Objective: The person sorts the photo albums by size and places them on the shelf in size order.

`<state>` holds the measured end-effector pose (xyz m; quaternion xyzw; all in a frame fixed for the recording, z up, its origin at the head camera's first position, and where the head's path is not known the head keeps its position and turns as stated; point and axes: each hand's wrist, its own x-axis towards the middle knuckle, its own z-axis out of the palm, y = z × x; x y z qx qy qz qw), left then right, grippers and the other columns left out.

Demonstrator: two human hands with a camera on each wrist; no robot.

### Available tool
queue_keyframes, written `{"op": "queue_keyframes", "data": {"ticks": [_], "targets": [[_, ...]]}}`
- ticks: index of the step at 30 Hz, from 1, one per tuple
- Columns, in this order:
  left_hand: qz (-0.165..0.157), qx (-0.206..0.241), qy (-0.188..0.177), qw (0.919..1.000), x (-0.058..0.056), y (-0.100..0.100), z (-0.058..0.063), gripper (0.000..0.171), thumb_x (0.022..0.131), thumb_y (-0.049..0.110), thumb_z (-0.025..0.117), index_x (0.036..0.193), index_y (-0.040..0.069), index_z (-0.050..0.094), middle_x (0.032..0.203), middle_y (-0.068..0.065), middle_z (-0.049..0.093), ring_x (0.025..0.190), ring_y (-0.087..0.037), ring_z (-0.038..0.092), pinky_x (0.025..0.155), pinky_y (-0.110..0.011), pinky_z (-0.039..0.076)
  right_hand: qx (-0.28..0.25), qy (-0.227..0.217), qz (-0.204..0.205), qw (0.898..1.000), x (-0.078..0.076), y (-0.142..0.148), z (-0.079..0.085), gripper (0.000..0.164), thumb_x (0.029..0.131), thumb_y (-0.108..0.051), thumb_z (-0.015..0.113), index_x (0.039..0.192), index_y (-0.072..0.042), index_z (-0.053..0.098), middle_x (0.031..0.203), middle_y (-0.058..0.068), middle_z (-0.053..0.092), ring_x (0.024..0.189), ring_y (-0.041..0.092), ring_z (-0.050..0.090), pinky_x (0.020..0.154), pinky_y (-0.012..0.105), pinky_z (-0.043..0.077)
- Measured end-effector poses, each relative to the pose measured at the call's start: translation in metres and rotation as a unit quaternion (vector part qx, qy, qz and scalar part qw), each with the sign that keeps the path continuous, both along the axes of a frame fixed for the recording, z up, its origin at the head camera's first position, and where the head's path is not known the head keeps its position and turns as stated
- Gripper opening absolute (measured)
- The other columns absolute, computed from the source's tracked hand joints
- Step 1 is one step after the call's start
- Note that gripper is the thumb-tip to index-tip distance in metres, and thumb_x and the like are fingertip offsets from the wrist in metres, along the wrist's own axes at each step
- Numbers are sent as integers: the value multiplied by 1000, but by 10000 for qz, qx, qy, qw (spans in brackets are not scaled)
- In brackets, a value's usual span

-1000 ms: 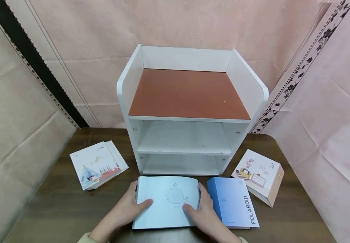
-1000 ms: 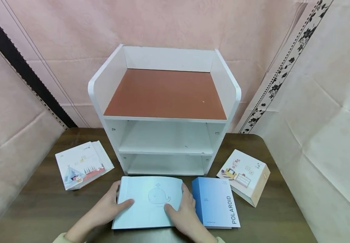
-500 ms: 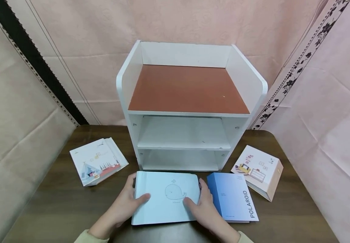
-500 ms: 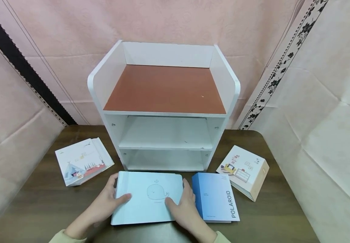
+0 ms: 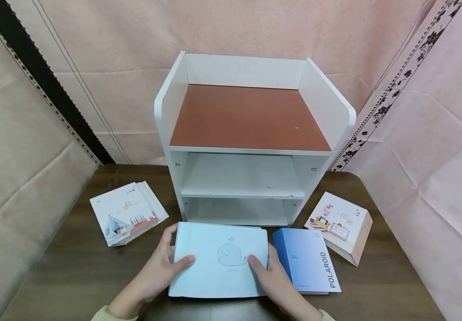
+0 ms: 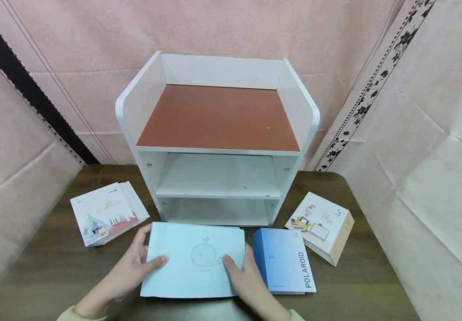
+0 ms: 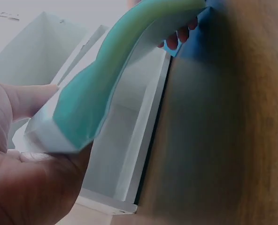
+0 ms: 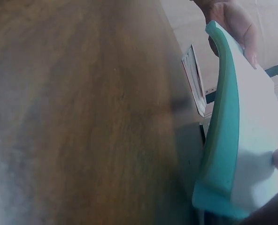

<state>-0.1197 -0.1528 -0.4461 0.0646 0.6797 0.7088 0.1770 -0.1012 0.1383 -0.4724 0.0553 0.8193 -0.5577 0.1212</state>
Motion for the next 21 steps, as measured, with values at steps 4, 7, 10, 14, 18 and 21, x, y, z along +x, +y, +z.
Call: {"op": "queue_keyframes", "data": {"ticks": [4,7,10,14,18,21], "targets": [[195,124,28,9997,2,-2,4,78,92,15,68,145,32,12,113,-26,59,94,-37,66,69,-51,56,-444,97,74,9989,4,4,0,86,94,-51,56,150,0,15,148,23,32,128,32,41,96,49,45],[289,278,24,9992,4,-2,7,76,93,14,67,144,33,13,114,-26,59,94,-38,66,69,-53,56,-1130,112,233,9933,7,8,0,76,97,-44,55,147,2,19,141,22,43,120,29,52,89,39,51],[370,446,25,9983,6,-2,10,74,93,13,67,142,34,16,115,-26,59,94,-39,66,69,-54,55,-1685,47,315,9852,9,12,1,66,98,-38,56,141,3,27,130,20,55,110,26,60,85,35,54],[430,506,51,9978,7,-1,13,73,93,12,67,142,34,17,115,-26,59,93,-39,66,69,-55,55,-2033,42,291,9787,11,14,2,59,98,-34,58,135,4,32,120,18,62,103,26,65,81,36,55],[457,479,17,9978,8,2,16,73,92,13,67,141,35,17,114,-26,59,91,-39,67,68,-55,55,-2303,156,278,9726,12,15,1,54,99,-30,57,134,2,32,123,21,60,105,29,64,82,39,55],[447,472,20,9979,8,4,17,73,92,13,67,141,34,17,115,-26,59,90,-39,67,67,-54,55,-2405,287,230,9699,12,16,0,52,99,-30,56,134,0,30,128,22,56,109,29,62,84,40,54]]}}
